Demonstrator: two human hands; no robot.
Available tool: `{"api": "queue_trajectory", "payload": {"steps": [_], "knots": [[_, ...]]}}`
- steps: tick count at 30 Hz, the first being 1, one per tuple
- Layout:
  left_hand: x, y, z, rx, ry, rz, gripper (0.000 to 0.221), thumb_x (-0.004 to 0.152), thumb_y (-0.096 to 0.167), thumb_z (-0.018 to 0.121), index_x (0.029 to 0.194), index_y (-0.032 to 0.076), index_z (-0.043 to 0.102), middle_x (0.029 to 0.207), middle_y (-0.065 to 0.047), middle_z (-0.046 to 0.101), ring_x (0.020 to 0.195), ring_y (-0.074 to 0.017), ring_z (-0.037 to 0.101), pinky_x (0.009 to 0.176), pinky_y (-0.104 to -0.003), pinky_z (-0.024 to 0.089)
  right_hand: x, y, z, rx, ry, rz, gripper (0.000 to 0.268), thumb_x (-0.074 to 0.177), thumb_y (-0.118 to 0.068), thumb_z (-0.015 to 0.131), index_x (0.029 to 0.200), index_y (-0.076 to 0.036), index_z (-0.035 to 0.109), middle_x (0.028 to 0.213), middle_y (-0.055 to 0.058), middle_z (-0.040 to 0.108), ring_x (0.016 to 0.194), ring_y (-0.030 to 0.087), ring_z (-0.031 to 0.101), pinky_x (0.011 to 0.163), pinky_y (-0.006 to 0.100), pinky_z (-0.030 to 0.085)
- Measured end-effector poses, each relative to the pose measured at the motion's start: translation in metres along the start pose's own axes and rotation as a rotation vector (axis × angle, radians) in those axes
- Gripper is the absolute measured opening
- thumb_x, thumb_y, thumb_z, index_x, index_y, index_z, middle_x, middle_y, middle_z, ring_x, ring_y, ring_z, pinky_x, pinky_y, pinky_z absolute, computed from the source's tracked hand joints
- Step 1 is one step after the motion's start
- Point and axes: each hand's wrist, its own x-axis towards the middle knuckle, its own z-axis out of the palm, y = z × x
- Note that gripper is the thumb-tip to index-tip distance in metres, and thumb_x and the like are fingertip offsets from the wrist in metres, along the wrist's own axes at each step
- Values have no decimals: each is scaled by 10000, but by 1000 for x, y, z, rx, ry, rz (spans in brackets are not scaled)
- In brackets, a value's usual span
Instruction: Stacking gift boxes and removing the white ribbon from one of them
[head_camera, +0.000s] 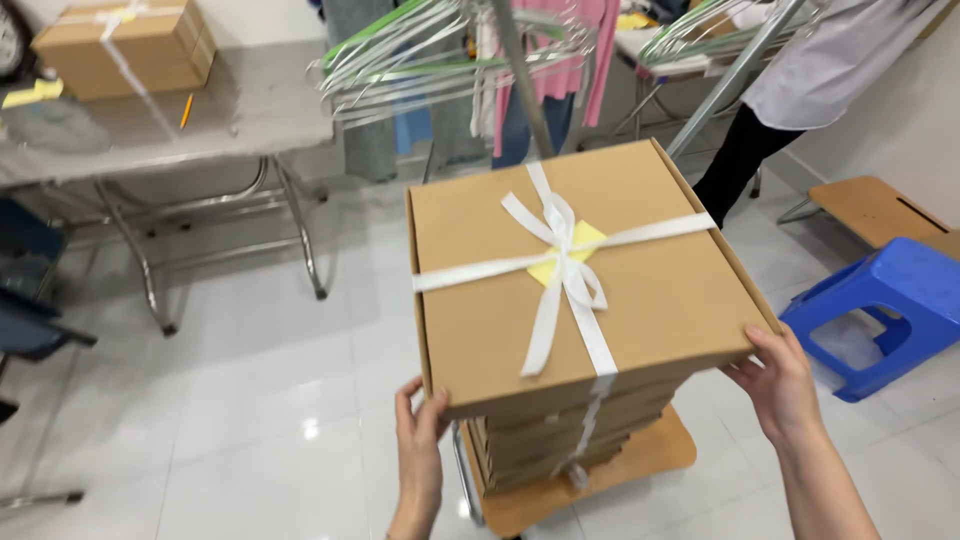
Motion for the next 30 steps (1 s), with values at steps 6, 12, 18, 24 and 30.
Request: {"api": "queue_trajectory", "payload": {"steps": [6, 12, 18, 24, 30], "knots": [[-19, 17, 69, 195, 17, -62, 618, 878, 266, 596, 1484, 160, 538, 1356, -113, 762, 1213, -225, 698, 1057, -333, 471, 51, 22, -32, -1, 31, 70, 337, 936, -287, 581, 1251, -230, 478, 1225, 4, 624, 1035, 205, 590, 933, 439, 499], [-32, -1, 97, 487, 146, -99, 615, 928, 431, 481, 1521, 292, 563, 1445, 30, 725, 1341, -166, 650, 1090, -309, 457, 94, 49, -30, -198, -7, 129, 432, 934, -350, 583, 1331, -184, 540, 1370, -32, 603, 1285, 119, 526, 1101, 362, 358], [-22, -51, 101, 458, 262, 93, 674, 995, 468, 371, 1596, 166, 426, 1668, 10, 454, 1569, -152, 373, 1285, -332, 272, 54, 17, 0, -205, -61, 269, 558, 946, -394, 483, 1463, -196, 416, 1532, 2, 508, 1430, 176, 484, 1211, 420, 397], [-45, -38, 102, 396, 243, 37, 717, 966, 566, 302, 1569, 228, 490, 1619, 41, 536, 1511, -131, 463, 1222, -335, 368, 53, 3, -7, -373, -117, 76, 676, 944, -330, 579, 1545, -92, 380, 1496, 83, 526, 1372, 191, 519, 1134, 354, 410], [-28, -67, 15, 177, 356, 124, 682, 988, 533, 299, 1580, 231, 452, 1649, -38, 504, 1507, -243, 492, 1214, -445, 351, 23, -14, 14, -304, -197, -742, 431, 1000, 117, 578, 1415, 68, 473, 1564, 290, 485, 1509, 366, 474, 1273, 420, 395]]}}
